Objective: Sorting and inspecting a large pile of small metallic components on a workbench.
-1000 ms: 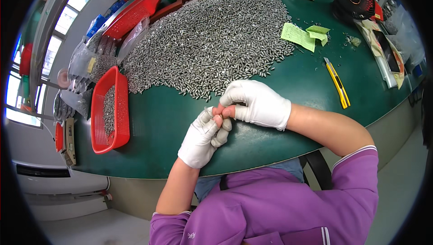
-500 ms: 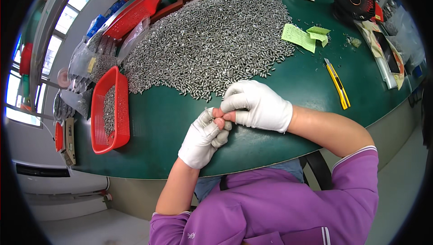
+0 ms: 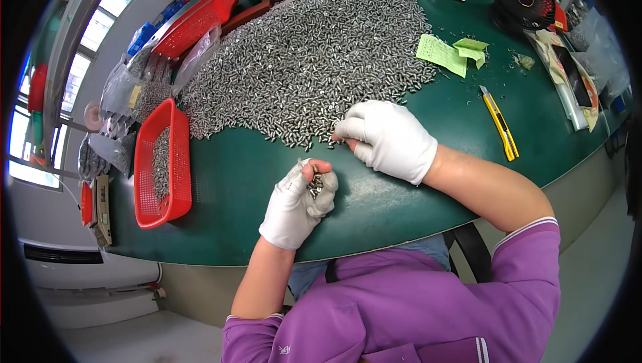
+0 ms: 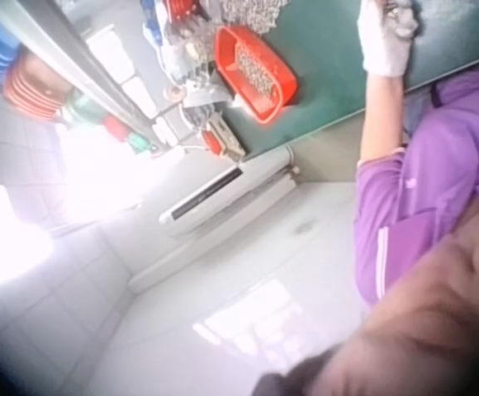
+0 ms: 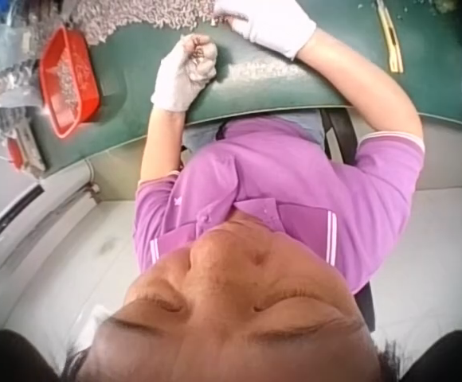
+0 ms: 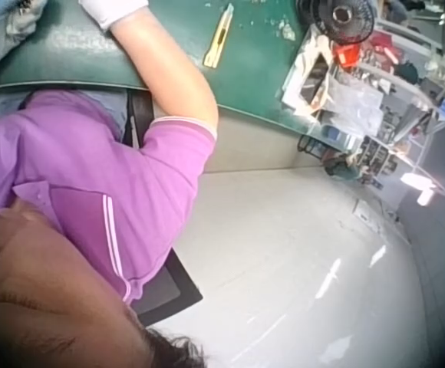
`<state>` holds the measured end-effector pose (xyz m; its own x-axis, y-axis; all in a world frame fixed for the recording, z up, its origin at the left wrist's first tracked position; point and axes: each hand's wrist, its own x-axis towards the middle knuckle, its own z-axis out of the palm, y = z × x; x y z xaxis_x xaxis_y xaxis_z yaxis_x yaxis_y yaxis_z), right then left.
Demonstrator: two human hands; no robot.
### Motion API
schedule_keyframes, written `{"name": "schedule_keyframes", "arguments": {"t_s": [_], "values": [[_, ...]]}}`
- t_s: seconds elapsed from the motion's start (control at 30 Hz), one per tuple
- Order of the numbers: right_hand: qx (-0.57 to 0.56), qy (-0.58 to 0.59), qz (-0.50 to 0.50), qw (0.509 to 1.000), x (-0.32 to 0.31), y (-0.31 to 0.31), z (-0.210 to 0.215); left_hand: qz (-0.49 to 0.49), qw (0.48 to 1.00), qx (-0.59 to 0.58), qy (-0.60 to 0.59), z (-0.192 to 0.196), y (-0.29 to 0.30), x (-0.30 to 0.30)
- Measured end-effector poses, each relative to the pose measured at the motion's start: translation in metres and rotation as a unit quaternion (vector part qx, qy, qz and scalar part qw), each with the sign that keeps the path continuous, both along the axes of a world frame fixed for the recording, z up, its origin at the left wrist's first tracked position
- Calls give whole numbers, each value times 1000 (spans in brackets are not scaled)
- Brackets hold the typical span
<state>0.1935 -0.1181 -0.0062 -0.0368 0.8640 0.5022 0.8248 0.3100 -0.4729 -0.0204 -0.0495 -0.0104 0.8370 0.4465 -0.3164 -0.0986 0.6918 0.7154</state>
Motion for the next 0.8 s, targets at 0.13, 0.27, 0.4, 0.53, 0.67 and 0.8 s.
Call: {"name": "schedule_keyframes", "arguments": {"t_s": [0.13,0.27,0.4,0.53,0.67,0.8], "values": [[-28,-125,3,992,-9,-1,-7,45,999,-12,-27,1,1,2],[-53,-142,-7,988,-13,-1,-4,75,996,-23,-42,-3,3,2],[-111,-87,12,990,-13,-1,-2,77,996,-25,-36,-4,3,1],[-95,-12,-8,995,-16,-4,-2,64,997,1,-32,-6,2,1],[-50,145,55,987,-18,-4,4,42,999,23,-20,1,-2,6],[-73,205,89,972,-22,-5,4,27,999,0,-20,-1,-7,5]]}}
